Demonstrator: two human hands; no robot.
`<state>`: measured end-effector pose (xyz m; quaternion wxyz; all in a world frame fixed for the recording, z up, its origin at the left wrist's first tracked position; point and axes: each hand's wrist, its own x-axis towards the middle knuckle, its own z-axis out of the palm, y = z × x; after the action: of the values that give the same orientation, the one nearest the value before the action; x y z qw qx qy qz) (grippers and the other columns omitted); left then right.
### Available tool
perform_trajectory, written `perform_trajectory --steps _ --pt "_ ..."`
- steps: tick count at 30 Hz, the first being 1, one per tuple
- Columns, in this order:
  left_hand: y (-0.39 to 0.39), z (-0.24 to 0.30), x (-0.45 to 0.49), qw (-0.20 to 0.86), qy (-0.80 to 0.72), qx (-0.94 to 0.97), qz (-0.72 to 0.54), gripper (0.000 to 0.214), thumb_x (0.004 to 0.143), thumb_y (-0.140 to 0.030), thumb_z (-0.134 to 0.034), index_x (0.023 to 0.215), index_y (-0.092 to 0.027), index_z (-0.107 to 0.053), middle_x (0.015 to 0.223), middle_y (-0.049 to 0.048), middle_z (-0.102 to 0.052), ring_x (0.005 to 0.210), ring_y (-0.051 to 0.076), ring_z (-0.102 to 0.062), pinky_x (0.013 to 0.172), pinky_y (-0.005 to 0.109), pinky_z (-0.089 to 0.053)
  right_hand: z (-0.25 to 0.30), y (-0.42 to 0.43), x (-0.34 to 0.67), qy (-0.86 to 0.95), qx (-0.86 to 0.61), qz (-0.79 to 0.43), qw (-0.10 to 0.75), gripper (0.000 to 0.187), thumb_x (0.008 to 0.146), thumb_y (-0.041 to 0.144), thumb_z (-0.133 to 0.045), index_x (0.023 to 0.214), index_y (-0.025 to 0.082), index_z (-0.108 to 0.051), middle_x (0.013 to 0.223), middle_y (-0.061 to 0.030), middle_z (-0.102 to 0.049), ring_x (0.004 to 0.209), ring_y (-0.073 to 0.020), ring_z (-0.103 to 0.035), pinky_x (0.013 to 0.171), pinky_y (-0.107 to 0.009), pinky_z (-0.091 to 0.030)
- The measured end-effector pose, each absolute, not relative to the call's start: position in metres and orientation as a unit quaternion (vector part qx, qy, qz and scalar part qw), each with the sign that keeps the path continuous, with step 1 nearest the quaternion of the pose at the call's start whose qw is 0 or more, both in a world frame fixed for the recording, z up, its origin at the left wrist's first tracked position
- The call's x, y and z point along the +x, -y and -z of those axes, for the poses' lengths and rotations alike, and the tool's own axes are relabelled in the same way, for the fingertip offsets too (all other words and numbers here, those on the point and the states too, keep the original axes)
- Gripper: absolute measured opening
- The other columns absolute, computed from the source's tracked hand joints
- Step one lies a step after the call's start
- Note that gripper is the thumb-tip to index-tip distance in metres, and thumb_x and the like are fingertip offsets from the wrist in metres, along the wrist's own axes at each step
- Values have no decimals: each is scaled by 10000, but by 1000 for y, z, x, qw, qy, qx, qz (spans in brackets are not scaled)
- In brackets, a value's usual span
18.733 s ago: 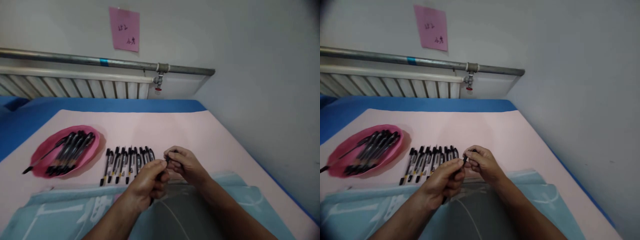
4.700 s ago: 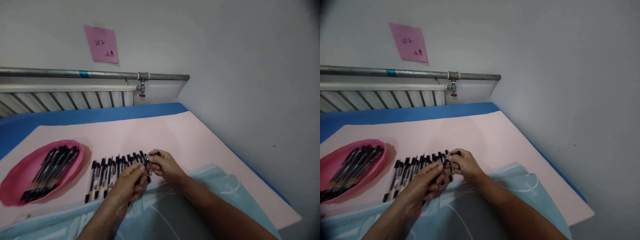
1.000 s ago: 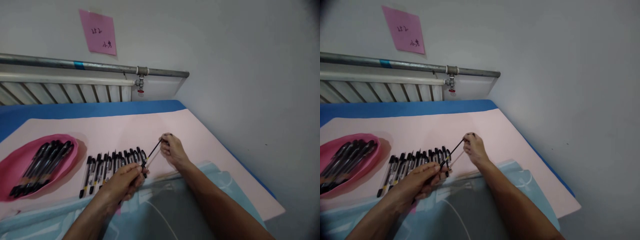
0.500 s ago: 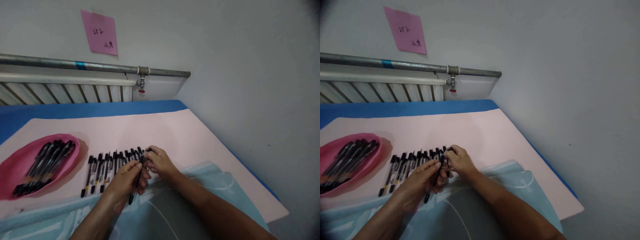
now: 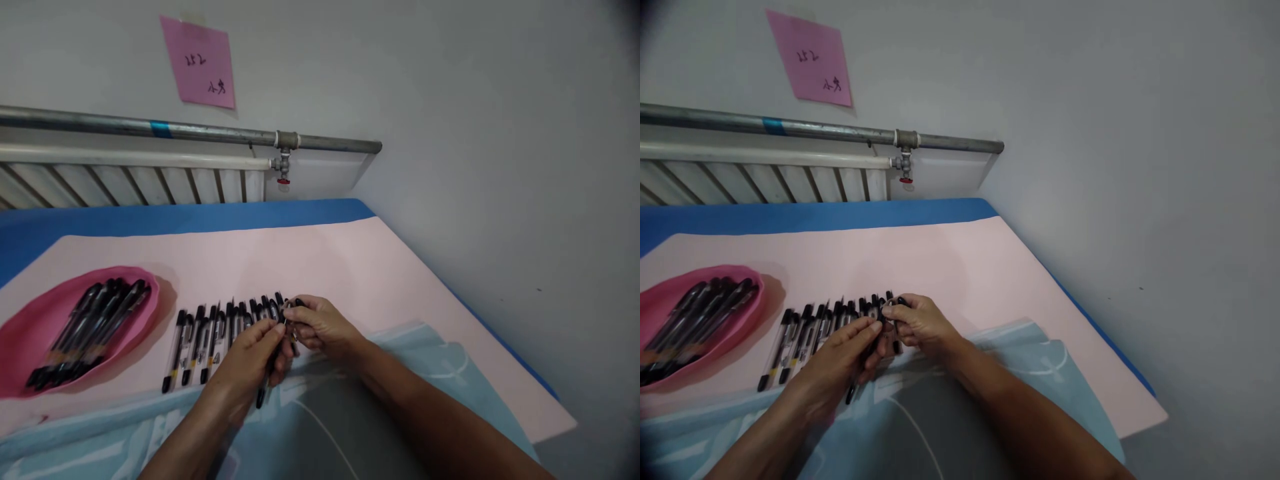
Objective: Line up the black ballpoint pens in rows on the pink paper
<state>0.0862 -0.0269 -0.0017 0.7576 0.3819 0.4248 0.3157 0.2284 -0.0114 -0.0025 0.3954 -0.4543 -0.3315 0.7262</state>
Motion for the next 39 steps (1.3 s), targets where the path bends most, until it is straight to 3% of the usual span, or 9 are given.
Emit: perform_trajectory --steps 5,8,11,16,22,28,39 --pt "29 -2 87 772 -416 375 -300 231 737 -379 -581 759 -150 -596 691 32 -628 575 124 -562 552 258 -448 -1 10 232 335 -453 -722 401 189 660 265 -633 700 167 -476 401 122 -278 329 -8 -168 319 -149 -84" --pt "28 -5 84 736 -458 378 -324 291 720 -395 -600 879 -152 -619 788 58 -664 687 154 -603 671 291 -456 -2 1 248 319 -457 -692 458 221 625 247 -667 689 164 -472 432 115 -307 336 -2 -189 318 -142 -87" --pt "21 -4 79 704 -488 378 -351 338 709 -424 -604 907 -151 -624 805 68 -672 692 161 -612 678 302 -454 2 -12 272 311 -491 -649 491 263 592 236 -702 686 159 -469 460 107 -334 345 -1 -218 314 -138 -97" --pt "13 0 74 685 -511 373 -361 301 690 -390 -631 868 -148 -634 812 84 -673 745 191 -623 700 337 -466 14 -28 294 327 -547 -649 415 243 599 214 -691 660 146 -466 468 103 -335 341 9 -197 309 -131 -79" --pt "14 3 75 687 -492 393 -362 279 690 -376 -625 846 -145 -620 743 53 -648 665 151 -593 620 283 -458 23 -40 290 353 -555 -660 365 228 599 188 -688 672 136 -478 519 73 -404 344 9 -239 303 -126 -96" --pt "15 6 76 687 -492 404 -350 276 676 -396 -629 812 -157 -623 738 44 -642 627 137 -571 581 266 -441 33 -44 282 397 -571 -608 383 193 626 222 -665 667 146 -492 469 71 -414 339 -17 -300 291 -138 -144" --pt "15 5 75 662 -507 446 -325 311 688 -436 -600 833 -162 -636 785 72 -663 688 175 -592 622 293 -443 37 -40 265 462 -619 -507 382 116 708 249 -577 654 155 -537 370 52 -491 241 -25 -286 255 -156 -175"
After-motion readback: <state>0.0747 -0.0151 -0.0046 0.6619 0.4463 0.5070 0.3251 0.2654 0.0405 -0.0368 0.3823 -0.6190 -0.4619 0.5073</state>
